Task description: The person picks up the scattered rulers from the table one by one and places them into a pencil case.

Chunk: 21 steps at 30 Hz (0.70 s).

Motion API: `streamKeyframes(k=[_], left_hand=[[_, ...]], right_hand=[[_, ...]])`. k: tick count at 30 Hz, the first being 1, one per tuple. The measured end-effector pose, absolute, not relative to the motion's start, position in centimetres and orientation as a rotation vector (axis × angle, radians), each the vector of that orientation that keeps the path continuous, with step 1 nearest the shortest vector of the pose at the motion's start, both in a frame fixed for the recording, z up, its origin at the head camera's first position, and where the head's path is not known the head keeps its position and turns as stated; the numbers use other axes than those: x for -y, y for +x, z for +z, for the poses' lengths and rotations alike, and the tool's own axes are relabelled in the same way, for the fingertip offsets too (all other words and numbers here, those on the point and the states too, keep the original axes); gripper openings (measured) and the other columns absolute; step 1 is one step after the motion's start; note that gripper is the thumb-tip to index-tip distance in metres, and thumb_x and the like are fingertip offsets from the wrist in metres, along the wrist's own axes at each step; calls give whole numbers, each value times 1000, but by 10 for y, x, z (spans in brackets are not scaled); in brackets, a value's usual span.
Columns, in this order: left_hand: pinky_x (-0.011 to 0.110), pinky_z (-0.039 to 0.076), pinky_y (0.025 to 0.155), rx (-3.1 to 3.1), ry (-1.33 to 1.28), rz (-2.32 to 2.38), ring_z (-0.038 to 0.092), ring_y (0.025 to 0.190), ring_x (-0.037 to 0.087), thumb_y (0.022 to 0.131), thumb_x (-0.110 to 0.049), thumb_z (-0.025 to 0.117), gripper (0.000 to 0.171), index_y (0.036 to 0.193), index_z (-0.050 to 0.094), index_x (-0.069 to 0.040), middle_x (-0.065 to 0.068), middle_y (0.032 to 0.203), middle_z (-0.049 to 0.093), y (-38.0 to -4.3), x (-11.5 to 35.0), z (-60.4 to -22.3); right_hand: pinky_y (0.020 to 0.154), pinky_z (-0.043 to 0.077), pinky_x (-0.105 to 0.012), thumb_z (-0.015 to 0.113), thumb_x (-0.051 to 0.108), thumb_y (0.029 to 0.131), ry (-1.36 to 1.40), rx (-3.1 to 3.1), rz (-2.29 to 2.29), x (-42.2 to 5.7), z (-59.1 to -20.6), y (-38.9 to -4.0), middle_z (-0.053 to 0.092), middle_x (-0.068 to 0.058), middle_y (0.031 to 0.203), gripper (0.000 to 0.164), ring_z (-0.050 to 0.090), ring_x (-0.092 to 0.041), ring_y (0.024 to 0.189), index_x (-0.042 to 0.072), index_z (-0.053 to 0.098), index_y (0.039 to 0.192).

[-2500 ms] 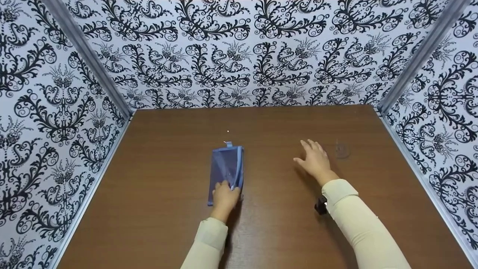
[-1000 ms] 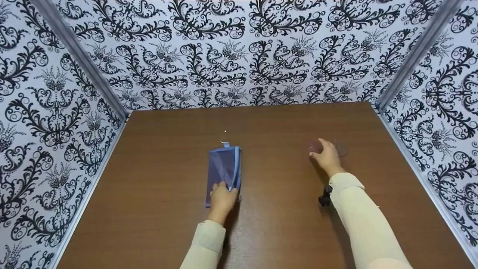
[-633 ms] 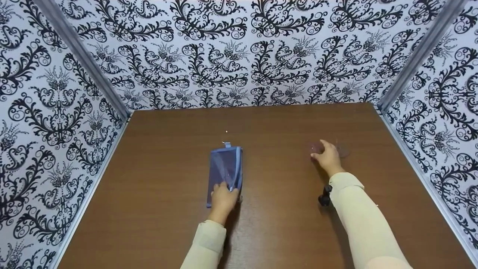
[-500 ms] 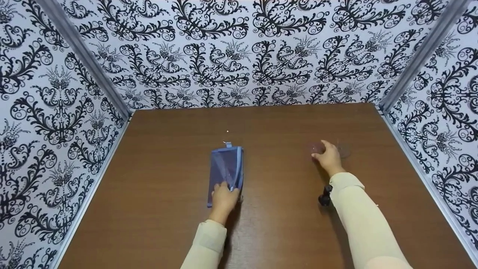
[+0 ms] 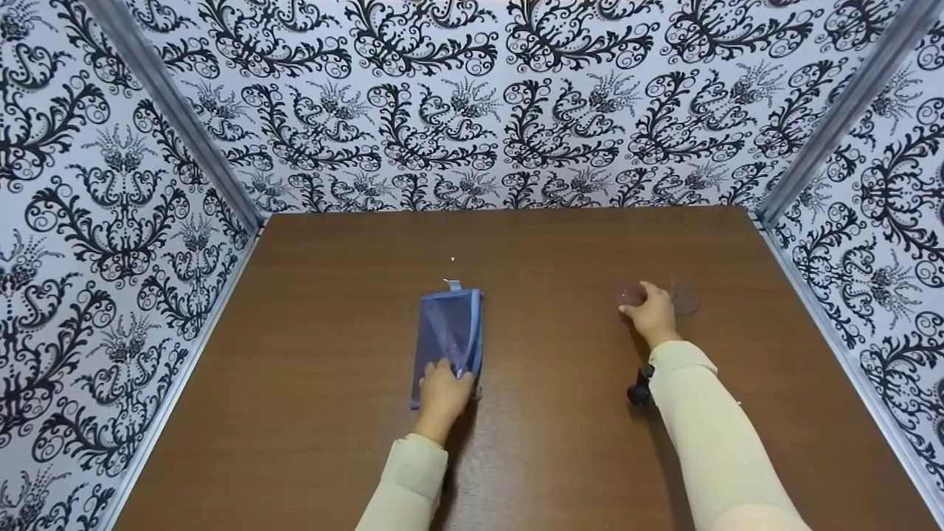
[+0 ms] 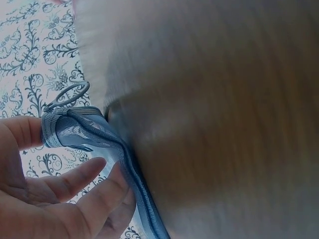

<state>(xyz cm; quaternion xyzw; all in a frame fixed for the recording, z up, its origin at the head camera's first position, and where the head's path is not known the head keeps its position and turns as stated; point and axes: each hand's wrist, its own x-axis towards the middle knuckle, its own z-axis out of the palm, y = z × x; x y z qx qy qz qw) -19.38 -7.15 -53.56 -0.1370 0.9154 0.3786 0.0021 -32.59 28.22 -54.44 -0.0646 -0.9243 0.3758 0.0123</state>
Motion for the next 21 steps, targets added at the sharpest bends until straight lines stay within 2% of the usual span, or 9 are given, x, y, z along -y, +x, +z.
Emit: streamKeyframes(k=[11,21], left_hand=[[54,43,90,-2860,-442,1210,53,104,46,83,-23,63,49,122,58,7,25,115,54,-194,71,-537],[56,41,93,-2841,-443,1211,49,112,49,84,-23,63,52,126,56,7,29,125,51,-194,71,-535]], right_hand=[[111,22,-56,66,10,89,-247,3004,1117,-282,-540,-331,31,-35,146,71,24,-51,136,-14,27,144],[113,17,-54,68,11,88,-276,3021,1090,-282,-540,-333,33,-32,146,73,22,-52,136,-11,27,145]])
